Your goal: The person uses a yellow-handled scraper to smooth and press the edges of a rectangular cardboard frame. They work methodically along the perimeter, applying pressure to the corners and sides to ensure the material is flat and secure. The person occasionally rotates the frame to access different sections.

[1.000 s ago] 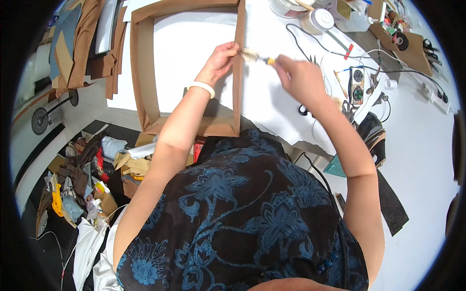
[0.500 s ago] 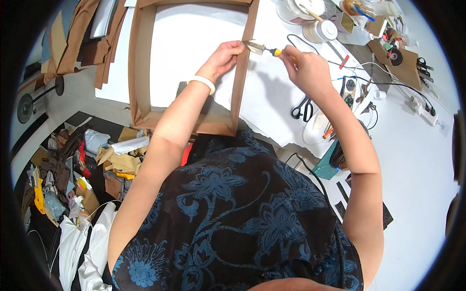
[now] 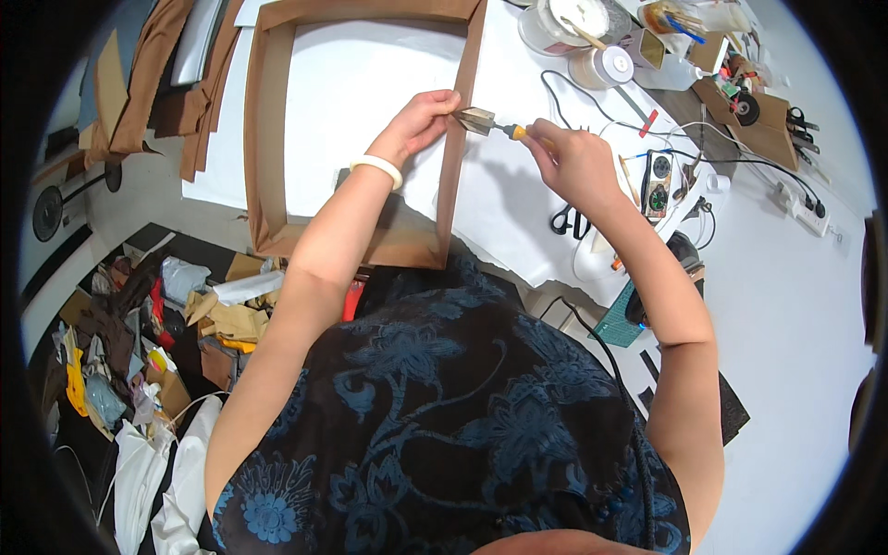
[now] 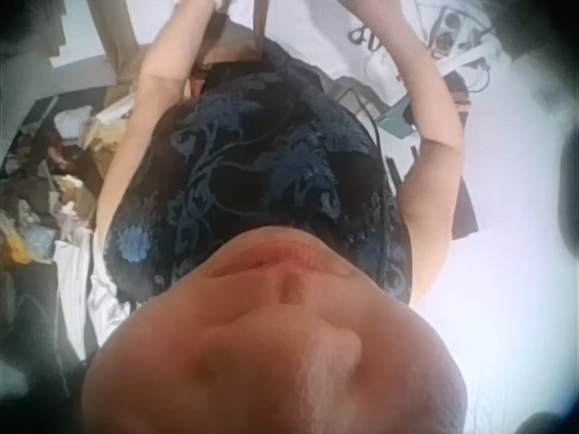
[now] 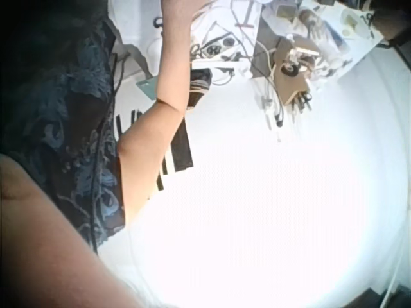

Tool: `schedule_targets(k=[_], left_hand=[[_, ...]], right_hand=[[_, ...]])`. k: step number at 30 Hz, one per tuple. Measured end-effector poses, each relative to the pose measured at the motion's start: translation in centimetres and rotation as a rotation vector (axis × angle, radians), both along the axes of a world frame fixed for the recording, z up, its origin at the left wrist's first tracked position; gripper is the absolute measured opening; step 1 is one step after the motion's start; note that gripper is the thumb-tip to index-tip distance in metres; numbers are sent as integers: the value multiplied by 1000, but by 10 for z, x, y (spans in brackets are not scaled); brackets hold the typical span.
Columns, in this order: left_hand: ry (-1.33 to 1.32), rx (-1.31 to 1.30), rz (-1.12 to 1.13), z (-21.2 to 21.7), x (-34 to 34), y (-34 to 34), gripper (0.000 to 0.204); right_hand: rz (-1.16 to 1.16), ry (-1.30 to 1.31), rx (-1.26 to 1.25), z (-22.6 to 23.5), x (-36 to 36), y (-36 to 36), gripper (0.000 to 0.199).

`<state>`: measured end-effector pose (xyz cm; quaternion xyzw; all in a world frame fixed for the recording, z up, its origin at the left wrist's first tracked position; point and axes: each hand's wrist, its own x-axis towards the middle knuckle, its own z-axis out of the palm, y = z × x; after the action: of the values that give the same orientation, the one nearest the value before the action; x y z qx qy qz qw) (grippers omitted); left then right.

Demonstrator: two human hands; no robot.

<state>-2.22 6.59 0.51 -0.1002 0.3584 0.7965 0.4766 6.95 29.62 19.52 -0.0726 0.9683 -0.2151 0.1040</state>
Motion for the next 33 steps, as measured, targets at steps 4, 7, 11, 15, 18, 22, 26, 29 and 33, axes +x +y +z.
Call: schedule_targets(k=[4, 7, 11, 15, 18, 22, 26, 29, 33], left_hand=[[1, -49, 75, 37, -18, 16, 19], [97, -110, 46, 36, -30, 22, 16], [133, -71, 36, -6, -37, 17, 11], [58, -167, 103, 21, -33, 36, 3], [63, -26, 41, -14, -38, 17, 3], [20, 85, 8, -23, -43, 14, 4], [53, -65, 62, -2, -37, 27, 6], [34, 67, 10, -24, -43, 13, 5], [60, -49, 32, 1, -39, 30, 6]], right_hand=[[-70, -12, -50, -5, -1, 5, 11], [-99, -9, -93, -10, 0, 5, 13], [-92, 53, -75, -22, -15, 14, 16], [-114, 64, -65, -24, -41, 25, 18], [-36, 12, -4, -14, -37, 20, 19], [47, 42, 35, -4, -38, 18, 18], [54, 70, 26, -8, -57, 24, 17], [154, -30, 74, 9, -36, 13, 17], [44, 115, 11, -11, -57, 27, 15]])
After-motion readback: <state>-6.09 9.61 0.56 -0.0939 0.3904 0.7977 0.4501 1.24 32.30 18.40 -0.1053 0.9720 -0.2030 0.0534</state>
